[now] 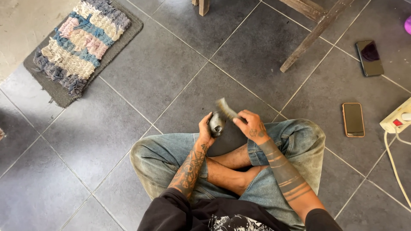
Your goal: The person sits cross-legged on a tiled floor and scrubs a small cylindrical metal part with a wire brush. They rotate the part to clean different sides and briefly pause to adjust their position before resuming scrubbing.
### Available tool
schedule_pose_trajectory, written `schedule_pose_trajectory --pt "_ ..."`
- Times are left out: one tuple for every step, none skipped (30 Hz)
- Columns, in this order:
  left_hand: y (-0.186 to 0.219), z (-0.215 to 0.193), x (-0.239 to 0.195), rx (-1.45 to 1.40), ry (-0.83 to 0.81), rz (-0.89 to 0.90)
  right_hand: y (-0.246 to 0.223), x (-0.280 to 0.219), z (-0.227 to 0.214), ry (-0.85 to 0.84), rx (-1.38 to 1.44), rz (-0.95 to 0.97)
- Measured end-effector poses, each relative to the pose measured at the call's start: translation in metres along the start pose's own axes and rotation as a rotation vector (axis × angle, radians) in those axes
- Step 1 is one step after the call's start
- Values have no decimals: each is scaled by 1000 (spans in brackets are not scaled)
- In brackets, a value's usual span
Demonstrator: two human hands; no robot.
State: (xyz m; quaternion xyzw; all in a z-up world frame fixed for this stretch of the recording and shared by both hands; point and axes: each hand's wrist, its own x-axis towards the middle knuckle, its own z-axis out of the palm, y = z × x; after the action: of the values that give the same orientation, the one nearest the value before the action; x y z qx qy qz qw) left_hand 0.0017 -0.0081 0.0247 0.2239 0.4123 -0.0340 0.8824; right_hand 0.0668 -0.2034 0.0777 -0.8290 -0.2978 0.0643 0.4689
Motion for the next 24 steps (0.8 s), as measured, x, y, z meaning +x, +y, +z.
schedule_pose_trajectory --pt "-4 -9 10 0 1 -1 -2 -3 0 -1 1 1" --pt "-5 -16 22 6 -5 -1 -3 -3 -1 0 -6 -15" --pt "-6 -22 34 13 -12 -1 -5 -3 -1 2 -13 -31" --pt "-5 -23 40 16 -19 1 -11 -2 -2 7 -16 -33" --pt "-5 -25 47 27 -16 -5 -16 0 -3 -23 36 -47" --pt "-11 -33 49 30 -2 -19 -22 -6 -3 -66 90 -50" --pt "-11 -25 37 26 3 -25 -12 -6 -2 -72 90 -43" --pt "-6 -16 27 8 6 1 -2 -2 -2 -24 29 -15" --pt "-2 -6 16 -10 9 27 8 3 -2 25 -33 13" --pt "-5 -16 25 -4 8 30 -5 0 -3 30 -30 11" --pt "-8 -25 34 -9 10 10 -18 -2 -5 -14 10 -17" --pt "-14 -33 43 -17 10 -10 -30 -6 -8 -60 46 -47" --pt "-8 -25 38 -14 6 -8 -16 -3 -4 -56 45 -50" --pt "-5 -18 31 -12 9 0 -3 -2 0 -20 40 -25" --pt "-2 -12 24 -9 13 9 10 -2 5 15 36 0" --pt "-4 -13 23 -8 13 9 12 -3 4 16 37 -1" --pt "-5 -14 21 -5 7 8 14 -3 3 21 4 -4" --pt "-3 -12 22 6 -2 9 16 0 2 33 -27 -8" --pt "-2 -18 32 14 -5 11 2 -1 1 42 -24 -9" --pt "-4 -26 40 36 -6 -15 -12 -4 -1 -5 39 -23" --pt "-6 -33 49 57 -6 -40 -26 -8 -3 -53 102 -38" --pt "-5 -30 46 58 -4 -44 -10 -6 0 -53 102 -33" --pt "-4 -26 42 57 0 -19 6 -5 3 1 11 -7" --pt "-2 -24 38 55 4 7 22 -3 6 52 -79 16"
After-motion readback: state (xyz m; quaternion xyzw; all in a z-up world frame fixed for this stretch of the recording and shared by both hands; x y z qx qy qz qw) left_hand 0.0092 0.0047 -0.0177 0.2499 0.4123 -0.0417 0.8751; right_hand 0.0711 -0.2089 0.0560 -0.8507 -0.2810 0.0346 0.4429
